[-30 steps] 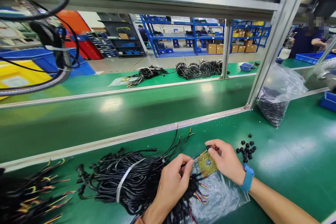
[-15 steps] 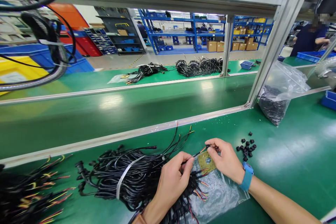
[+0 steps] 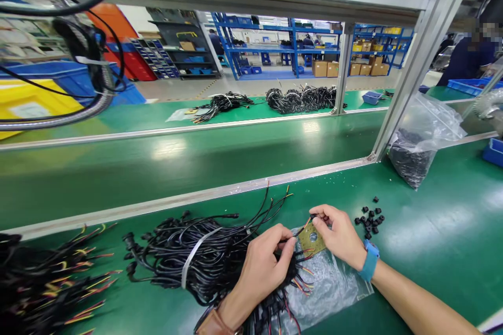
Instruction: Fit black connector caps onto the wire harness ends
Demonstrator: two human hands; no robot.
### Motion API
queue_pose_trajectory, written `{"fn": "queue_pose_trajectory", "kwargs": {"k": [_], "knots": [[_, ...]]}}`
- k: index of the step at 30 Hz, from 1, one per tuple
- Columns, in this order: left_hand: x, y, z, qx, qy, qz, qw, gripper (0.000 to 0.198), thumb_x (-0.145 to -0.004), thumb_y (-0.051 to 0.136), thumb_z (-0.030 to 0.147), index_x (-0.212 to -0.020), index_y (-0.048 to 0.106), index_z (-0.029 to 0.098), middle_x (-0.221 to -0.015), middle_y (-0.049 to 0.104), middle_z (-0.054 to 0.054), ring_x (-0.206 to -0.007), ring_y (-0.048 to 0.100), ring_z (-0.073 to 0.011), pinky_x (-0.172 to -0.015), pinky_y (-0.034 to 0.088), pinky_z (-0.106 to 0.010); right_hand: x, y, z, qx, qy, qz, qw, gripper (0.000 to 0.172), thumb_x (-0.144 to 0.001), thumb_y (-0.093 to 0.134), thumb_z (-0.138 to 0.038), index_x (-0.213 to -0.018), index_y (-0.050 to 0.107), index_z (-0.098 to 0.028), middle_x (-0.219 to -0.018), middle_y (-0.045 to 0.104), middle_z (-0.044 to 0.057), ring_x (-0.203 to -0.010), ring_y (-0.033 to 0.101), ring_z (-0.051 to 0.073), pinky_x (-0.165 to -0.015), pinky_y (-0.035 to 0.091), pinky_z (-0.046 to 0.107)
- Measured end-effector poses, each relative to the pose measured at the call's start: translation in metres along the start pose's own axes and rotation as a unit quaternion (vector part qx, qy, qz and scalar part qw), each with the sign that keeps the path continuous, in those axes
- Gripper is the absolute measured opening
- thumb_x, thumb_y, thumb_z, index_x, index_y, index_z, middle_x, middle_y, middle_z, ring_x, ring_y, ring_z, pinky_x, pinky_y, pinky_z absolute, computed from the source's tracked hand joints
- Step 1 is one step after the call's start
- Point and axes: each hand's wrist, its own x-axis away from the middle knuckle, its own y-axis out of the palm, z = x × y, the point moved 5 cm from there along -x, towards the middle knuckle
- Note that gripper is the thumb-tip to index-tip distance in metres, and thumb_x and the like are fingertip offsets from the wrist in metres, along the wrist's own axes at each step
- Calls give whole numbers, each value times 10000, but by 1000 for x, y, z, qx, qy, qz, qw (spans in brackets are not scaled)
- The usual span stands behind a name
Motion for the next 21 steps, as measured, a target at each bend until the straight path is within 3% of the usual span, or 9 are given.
{"fn": "queue_pose_trajectory", "kwargs": {"k": [14,21], "knots": [[-1,0,2,1,9,18,1000,173,-972,480,220,-823,568,209,-766,620,-11,-706,604,-149,-646,439,-257,-10,-7,3,5,-19,-65,998,298,-956,601,-426,-1061,717,-172,-944,704,55,-841,640,192,-782,525,314],[4,2,6,-28,19,10,999,96,-916,595,254,-1003,612,217,-857,698,-25,-728,661,-172,-667,477,-279,-6,-2,-4,-4,-30,-101,994,276,-948,608,-407,-1011,718,-162,-830,670,28,-749,602,167,-696,496,279]]}}
